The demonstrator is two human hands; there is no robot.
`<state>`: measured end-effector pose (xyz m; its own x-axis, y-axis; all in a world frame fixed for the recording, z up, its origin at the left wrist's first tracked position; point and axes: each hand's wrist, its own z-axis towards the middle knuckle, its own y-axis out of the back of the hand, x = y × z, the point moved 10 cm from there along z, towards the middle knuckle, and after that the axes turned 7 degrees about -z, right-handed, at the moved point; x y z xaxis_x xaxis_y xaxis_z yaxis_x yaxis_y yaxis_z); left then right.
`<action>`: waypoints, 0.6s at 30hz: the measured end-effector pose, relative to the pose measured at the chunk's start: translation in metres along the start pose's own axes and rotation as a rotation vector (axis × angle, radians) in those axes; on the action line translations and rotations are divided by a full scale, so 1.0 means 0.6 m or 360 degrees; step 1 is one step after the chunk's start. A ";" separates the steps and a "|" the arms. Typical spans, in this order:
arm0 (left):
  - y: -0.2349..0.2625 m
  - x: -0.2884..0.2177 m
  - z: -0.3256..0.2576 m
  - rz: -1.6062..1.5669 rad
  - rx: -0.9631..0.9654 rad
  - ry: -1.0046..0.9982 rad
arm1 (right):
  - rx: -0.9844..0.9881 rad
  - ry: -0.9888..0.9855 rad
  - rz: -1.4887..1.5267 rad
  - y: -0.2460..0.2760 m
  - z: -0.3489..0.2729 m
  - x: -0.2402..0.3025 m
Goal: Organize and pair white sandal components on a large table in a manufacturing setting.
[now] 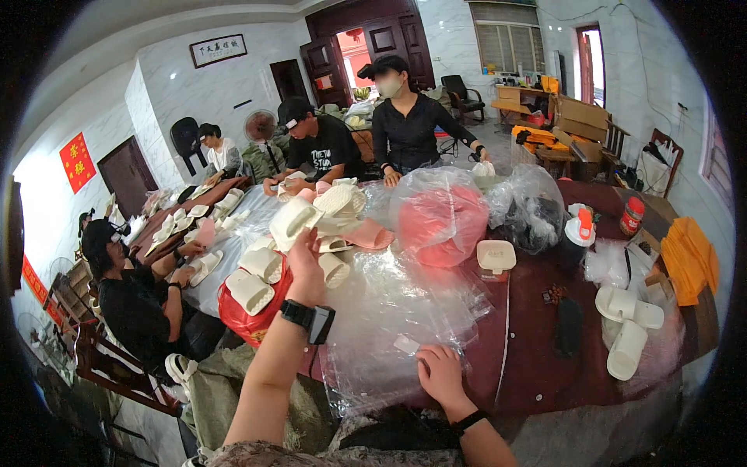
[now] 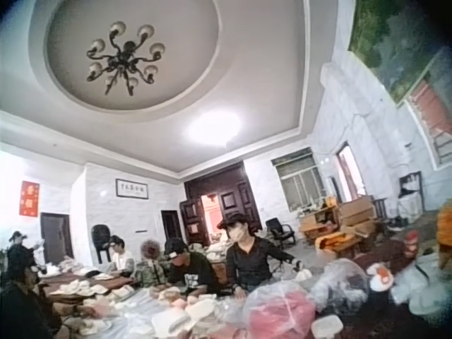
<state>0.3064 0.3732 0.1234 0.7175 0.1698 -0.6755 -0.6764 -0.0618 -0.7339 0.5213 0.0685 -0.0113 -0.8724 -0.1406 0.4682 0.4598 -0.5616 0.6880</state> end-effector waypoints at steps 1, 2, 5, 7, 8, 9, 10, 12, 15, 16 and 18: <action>-0.009 -0.015 0.000 0.0002 0.0047 -0.0011 | -0.0022 0.0028 0.0006 0.001 0.001 0.004; -0.015 -0.032 -0.001 0.0005 0.0094 -0.0023 | -0.0044 0.0056 0.0012 0.003 0.001 0.008; -0.055 -0.063 -0.018 -0.0041 0.0299 0.0105 | -0.0039 0.0040 0.0003 0.008 0.001 0.010; -0.078 -0.080 -0.033 -0.0040 0.0409 0.0160 | -0.0054 0.0048 0.0012 0.010 0.001 0.010; -0.091 -0.077 -0.042 -0.0060 0.0470 0.0275 | -0.0066 0.0062 0.0022 0.010 0.000 0.011; -0.101 -0.074 -0.052 -0.0082 0.0532 0.0388 | -0.0064 0.0058 0.0022 0.010 0.000 0.010; -0.102 -0.078 -0.060 -0.0081 0.0531 0.0394 | -0.0058 0.0055 0.0018 0.010 0.000 0.011; -0.124 -0.065 -0.089 -0.0121 0.0736 0.0629 | -0.0052 0.0044 0.0007 0.008 -0.001 0.010; -0.130 -0.058 -0.123 -0.0102 0.0772 0.0753 | -0.0080 0.0033 0.0034 0.005 -0.001 0.002; -0.135 -0.055 -0.138 -0.0130 0.0742 0.0824 | -0.0080 0.0038 0.0027 0.004 -0.001 0.000; -0.150 -0.058 -0.162 -0.0091 0.0914 0.0839 | -0.0076 0.0039 0.0022 0.001 -0.001 0.000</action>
<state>0.3587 0.2775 0.2060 0.6407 -0.3414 -0.6877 -0.5132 0.4759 -0.7143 0.5216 0.0675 -0.0114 -0.8701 -0.1682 0.4633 0.4638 -0.5975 0.6541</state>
